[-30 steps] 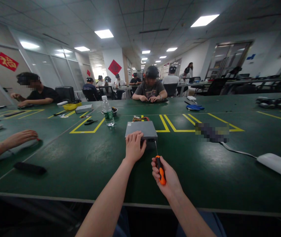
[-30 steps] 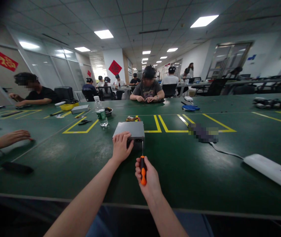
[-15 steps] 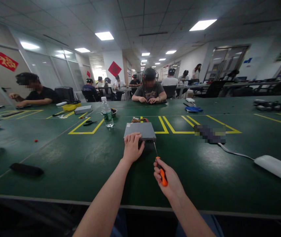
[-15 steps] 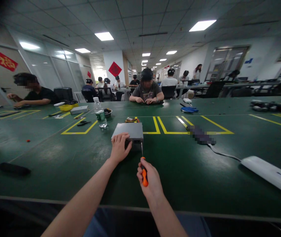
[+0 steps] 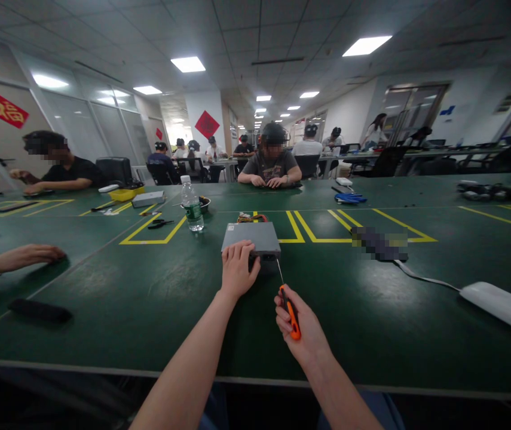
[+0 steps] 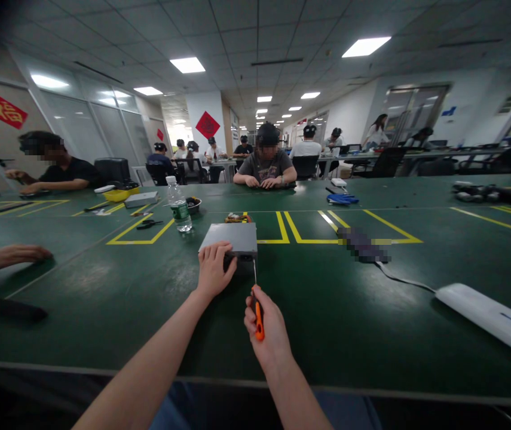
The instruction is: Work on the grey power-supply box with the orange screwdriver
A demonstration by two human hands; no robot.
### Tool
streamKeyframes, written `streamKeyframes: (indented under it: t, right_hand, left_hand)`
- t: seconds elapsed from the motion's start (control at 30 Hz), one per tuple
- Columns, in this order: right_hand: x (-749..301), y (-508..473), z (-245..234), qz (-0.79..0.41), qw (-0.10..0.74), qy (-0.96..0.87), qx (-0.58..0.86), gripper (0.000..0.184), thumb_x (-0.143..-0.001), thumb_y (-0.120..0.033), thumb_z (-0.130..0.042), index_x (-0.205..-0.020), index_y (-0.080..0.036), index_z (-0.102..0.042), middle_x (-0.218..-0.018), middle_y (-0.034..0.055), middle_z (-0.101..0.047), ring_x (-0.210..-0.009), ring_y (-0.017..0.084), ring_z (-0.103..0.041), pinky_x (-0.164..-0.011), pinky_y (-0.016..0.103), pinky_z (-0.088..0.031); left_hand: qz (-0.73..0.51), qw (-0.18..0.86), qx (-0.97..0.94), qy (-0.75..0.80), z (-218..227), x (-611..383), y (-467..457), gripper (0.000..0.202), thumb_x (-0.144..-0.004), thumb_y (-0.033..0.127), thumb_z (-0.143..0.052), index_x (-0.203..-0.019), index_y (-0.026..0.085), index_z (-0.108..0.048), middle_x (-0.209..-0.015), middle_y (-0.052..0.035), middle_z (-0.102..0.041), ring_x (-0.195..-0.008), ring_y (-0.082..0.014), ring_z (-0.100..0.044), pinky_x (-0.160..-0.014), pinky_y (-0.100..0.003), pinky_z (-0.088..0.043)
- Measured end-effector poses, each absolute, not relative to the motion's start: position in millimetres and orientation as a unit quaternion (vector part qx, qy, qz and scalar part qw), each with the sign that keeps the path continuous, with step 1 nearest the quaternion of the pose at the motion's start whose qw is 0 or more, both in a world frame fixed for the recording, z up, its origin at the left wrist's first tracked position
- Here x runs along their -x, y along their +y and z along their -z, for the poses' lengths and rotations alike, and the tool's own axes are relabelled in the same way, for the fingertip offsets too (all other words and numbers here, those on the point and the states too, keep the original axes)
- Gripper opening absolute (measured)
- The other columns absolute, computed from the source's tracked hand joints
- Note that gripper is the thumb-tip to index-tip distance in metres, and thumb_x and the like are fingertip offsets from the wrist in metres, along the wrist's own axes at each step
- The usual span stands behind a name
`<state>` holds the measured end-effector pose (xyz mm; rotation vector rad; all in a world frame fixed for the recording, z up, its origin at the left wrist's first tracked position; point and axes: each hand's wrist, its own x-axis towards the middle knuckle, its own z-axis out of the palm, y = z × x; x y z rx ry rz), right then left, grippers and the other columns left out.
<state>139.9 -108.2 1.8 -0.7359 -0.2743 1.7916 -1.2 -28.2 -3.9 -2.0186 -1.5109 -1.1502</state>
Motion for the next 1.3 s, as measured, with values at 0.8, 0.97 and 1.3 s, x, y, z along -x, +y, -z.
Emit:
streamKeyframes:
  t: [0.8, 0.97, 1.3]
  right_hand:
    - [-140.8, -109.1, -1.9, -0.778, 0.538, -0.11, 0.306, 0.025, -0.09, -0.024, -0.041, -0.081, -0.009, -0.058, -0.058, 0.0013, -0.052, -0.037, 0.002, -0.036, -0.03, 0.011, -0.028]
    - [-138.6, -107.7, 0.0, -0.761, 0.556, -0.107, 0.317, 0.012, -0.083, -0.018, -0.053, -0.073, -0.012, -0.054, -0.06, 0.0003, -0.053, -0.037, 0.001, -0.036, -0.029, 0.01, -0.026]
    - [-140.1, -109.5, -4.4, -0.78, 0.539, -0.102, 0.301, 0.024, -0.089, -0.024, -0.042, -0.078, -0.009, -0.057, -0.058, 0.0009, -0.051, -0.035, 0.002, -0.034, -0.028, 0.011, -0.026]
  left_hand:
    - [0.411, 0.175, 0.718, -0.534, 3.7, 1.3, -28.4, 0.025, -0.081, 0.027, -0.051, -0.105, 0.021, -0.05, -0.114, -0.0073, -0.056, -0.11, -0.0235, -0.046, -0.097, -0.041, -0.027]
    - [0.409, 0.177, 0.718, -0.534, 3.6, 1.2, -28.6, 0.025, -0.081, 0.027, -0.051, -0.105, 0.022, -0.05, -0.114, -0.0074, -0.056, -0.11, -0.0234, -0.047, -0.097, -0.041, -0.027]
    - [0.407, 0.186, 0.716, -0.537, 3.4, 1.1, -28.7, 0.026, -0.08, 0.027, -0.052, -0.105, 0.021, -0.051, -0.114, -0.0071, -0.057, -0.11, -0.0229, -0.047, -0.097, -0.04, -0.028]
